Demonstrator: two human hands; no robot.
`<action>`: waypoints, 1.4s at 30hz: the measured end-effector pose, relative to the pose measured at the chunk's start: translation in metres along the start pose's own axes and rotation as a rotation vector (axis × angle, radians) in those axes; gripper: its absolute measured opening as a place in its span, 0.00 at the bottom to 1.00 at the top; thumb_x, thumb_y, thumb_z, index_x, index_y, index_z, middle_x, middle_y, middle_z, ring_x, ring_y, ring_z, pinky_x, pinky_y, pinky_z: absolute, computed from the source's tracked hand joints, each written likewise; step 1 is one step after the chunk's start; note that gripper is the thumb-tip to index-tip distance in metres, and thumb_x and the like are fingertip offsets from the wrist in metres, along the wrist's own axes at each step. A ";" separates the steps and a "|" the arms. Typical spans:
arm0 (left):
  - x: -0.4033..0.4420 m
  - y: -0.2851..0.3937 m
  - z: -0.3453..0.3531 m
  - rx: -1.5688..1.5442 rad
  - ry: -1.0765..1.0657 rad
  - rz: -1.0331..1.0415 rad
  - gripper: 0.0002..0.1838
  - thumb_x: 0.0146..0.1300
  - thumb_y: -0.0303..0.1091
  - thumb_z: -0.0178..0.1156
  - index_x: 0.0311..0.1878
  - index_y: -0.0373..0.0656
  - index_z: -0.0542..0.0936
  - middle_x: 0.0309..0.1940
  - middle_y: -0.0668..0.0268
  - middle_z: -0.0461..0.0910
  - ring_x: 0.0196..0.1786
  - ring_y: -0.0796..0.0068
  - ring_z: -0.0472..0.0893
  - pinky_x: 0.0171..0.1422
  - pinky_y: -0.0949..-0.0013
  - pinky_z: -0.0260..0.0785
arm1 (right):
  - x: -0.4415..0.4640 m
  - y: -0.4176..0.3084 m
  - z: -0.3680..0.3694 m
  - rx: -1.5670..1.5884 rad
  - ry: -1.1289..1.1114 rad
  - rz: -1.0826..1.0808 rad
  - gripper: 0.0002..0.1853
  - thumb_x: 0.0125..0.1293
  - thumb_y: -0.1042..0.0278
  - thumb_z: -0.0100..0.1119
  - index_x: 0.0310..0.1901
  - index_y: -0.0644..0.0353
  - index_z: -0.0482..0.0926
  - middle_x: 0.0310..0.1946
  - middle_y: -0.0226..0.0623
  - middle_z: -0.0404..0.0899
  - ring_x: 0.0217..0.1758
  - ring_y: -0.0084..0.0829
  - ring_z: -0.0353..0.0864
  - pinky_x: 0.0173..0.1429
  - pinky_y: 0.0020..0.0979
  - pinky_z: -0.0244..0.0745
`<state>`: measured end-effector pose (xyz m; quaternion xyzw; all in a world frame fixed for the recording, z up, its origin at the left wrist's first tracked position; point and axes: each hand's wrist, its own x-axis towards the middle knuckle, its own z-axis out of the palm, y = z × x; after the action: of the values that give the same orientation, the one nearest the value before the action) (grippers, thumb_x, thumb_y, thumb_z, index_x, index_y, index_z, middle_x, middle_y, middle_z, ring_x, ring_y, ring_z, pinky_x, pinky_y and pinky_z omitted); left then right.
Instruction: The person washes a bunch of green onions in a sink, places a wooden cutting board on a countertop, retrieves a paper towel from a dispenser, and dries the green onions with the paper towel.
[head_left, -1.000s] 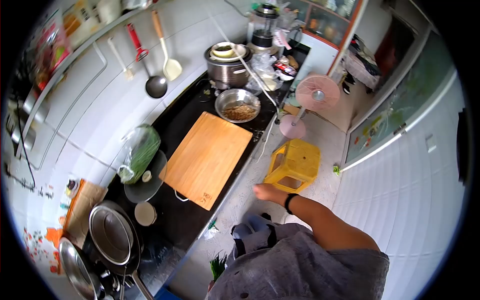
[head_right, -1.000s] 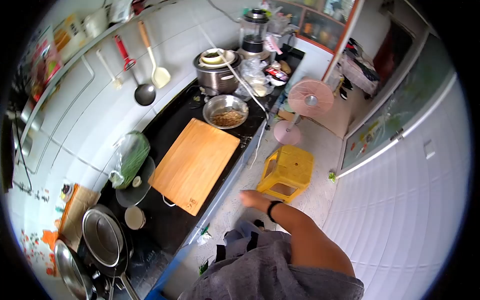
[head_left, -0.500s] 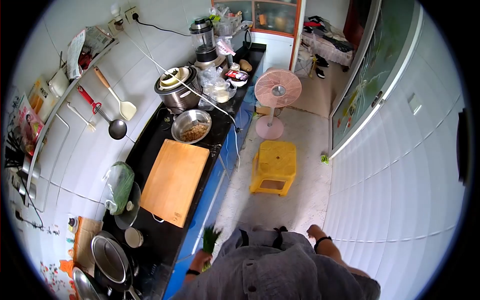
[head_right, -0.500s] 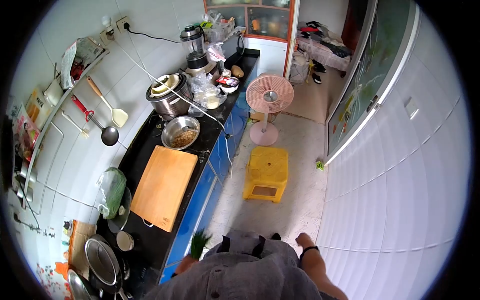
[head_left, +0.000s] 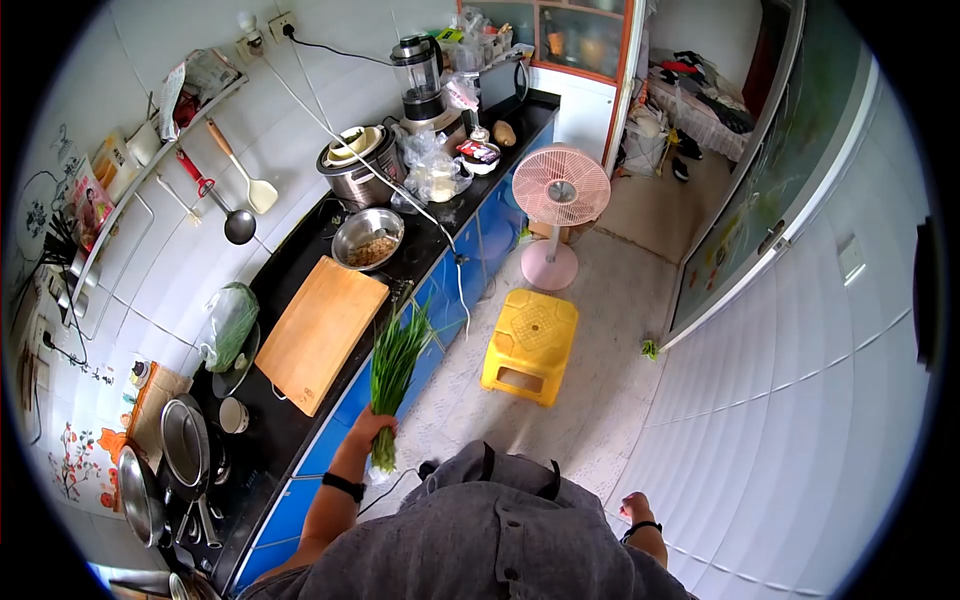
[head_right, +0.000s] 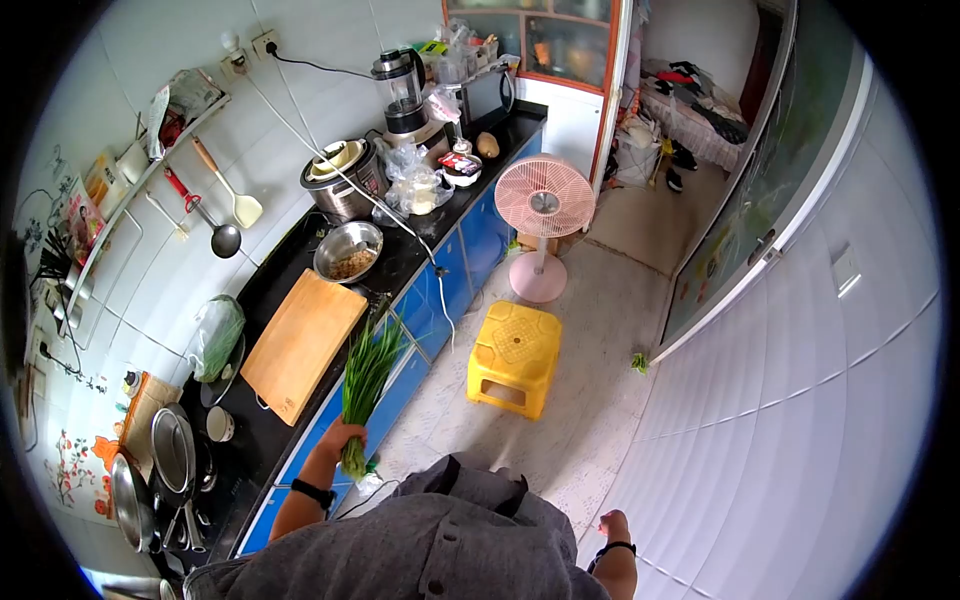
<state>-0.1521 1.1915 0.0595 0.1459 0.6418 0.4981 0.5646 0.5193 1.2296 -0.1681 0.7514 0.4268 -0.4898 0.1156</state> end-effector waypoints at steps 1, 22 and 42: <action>-0.008 -0.014 -0.011 0.027 0.018 0.005 0.11 0.45 0.21 0.60 0.33 0.39 0.72 0.18 0.61 0.74 0.18 0.67 0.75 0.23 0.65 0.70 | -0.002 0.001 -0.006 0.007 0.013 0.013 0.10 0.57 0.69 0.52 0.21 0.60 0.78 0.17 0.40 0.79 0.19 0.31 0.79 0.26 0.35 0.73; -0.145 -0.015 -0.037 -0.345 0.084 0.017 0.13 0.41 0.30 0.66 0.30 0.38 0.76 0.22 0.62 0.76 0.25 0.69 0.77 0.30 0.68 0.69 | 0.126 -0.199 -0.047 -1.222 0.148 -1.040 0.08 0.50 0.63 0.57 0.20 0.54 0.80 0.23 0.39 0.81 0.26 0.36 0.80 0.32 0.37 0.76; 0.246 0.198 -0.179 0.302 1.048 0.246 0.28 0.39 0.30 0.63 0.47 0.38 0.66 0.33 0.53 0.78 0.35 0.56 0.80 0.39 0.59 0.72 | -0.121 -0.257 0.019 -0.082 0.007 -0.330 0.10 0.59 0.68 0.50 0.25 0.63 0.77 0.20 0.38 0.78 0.21 0.28 0.77 0.23 0.31 0.73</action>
<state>-0.4604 1.3824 0.0527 0.0320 0.8790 0.4688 0.0808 0.2948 1.3107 -0.0133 0.6676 0.5644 -0.4815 0.0627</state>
